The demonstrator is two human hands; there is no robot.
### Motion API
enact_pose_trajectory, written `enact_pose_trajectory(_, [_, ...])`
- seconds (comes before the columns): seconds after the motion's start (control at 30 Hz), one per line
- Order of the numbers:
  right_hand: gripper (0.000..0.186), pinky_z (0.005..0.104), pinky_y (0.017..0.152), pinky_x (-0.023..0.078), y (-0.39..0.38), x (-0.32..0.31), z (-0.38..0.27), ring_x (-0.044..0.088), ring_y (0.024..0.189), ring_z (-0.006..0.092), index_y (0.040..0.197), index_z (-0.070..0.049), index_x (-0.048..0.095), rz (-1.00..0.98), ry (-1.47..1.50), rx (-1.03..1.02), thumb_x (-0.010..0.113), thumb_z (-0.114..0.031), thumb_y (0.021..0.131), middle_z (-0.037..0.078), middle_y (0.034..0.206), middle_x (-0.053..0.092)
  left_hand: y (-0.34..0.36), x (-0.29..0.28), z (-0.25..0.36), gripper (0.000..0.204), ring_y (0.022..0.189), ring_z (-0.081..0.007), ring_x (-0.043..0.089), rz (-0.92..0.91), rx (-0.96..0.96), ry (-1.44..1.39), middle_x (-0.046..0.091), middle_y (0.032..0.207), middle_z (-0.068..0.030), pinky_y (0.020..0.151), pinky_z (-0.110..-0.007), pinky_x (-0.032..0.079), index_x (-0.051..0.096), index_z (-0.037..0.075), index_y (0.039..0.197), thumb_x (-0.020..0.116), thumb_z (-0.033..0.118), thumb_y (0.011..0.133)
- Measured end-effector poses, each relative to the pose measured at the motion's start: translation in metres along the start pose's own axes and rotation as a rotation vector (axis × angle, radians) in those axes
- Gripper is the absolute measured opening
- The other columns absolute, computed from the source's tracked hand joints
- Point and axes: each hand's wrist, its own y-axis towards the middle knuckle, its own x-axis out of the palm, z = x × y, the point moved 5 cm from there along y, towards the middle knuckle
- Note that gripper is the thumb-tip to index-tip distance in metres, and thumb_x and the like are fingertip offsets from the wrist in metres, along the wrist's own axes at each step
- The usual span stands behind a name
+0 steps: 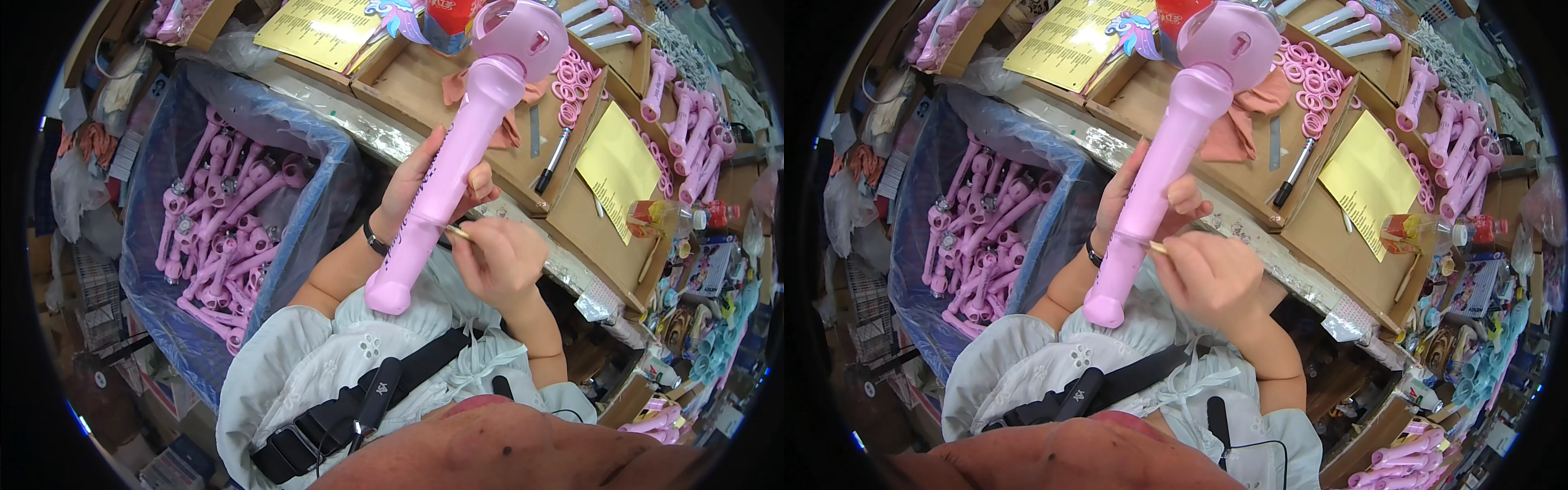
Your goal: The person wipes the surface of pink light sticks with a cloth, then applies a sticker to the handle and places the finished item in a cardboard box. The person repeats this sequence for several light sticks.
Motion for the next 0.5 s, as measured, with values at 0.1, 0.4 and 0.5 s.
enact_pose_trajectory(0.1, [0.015, 0.0294, 0.053, 0.045, -0.010, -0.013, 0.010, 0.057, 0.057, 0.0212, 0.084, -0.005, 0.060, 0.059, -0.080, 0.060, 0.069, -0.002, 0.073, 0.008, 0.072, 0.062, 0.000, 0.000, 0.001, 0.050, 0.082, -0.0184, 0.052, -0.018, 0.012, 0.006, 0.054, 0.082, -0.0075, 0.092, -0.038, 0.040, 0.050, 0.007, 0.117, 0.029, 0.048, 0.098])
enact_pose_trajectory(0.4, [0.017, 0.0468, 0.097, 0.033, -0.108, -0.036, 0.060, 0.049, 0.109, 0.0301, 0.088, -0.020, 0.067, 0.080, -0.560, -0.089, 0.074, -0.016, 0.073, 0.004, 0.111, 0.057, -0.001, -0.014, 0.012, 0.056, 0.073, -0.0152, 0.046, 0.087, 0.072, 0.231, 0.049, 0.073, -0.0023, 0.096, -0.040, 0.035, 0.044, 0.009, 0.129, 0.020, 0.049, 0.099])
enact_pose_trajectory(0.5, [0.016, 0.0463, 0.101, 0.028, -0.138, -0.036, 0.079, 0.042, 0.117, 0.0291, 0.083, -0.026, 0.070, 0.112, -0.762, -0.037, 0.075, -0.018, 0.071, 0.003, 0.117, 0.054, 0.001, -0.018, 0.012, 0.057, 0.066, -0.0141, 0.045, 0.132, 0.072, 0.337, 0.049, 0.070, -0.0023, 0.096, -0.040, 0.036, 0.051, 0.008, 0.118, 0.020, 0.051, 0.098])
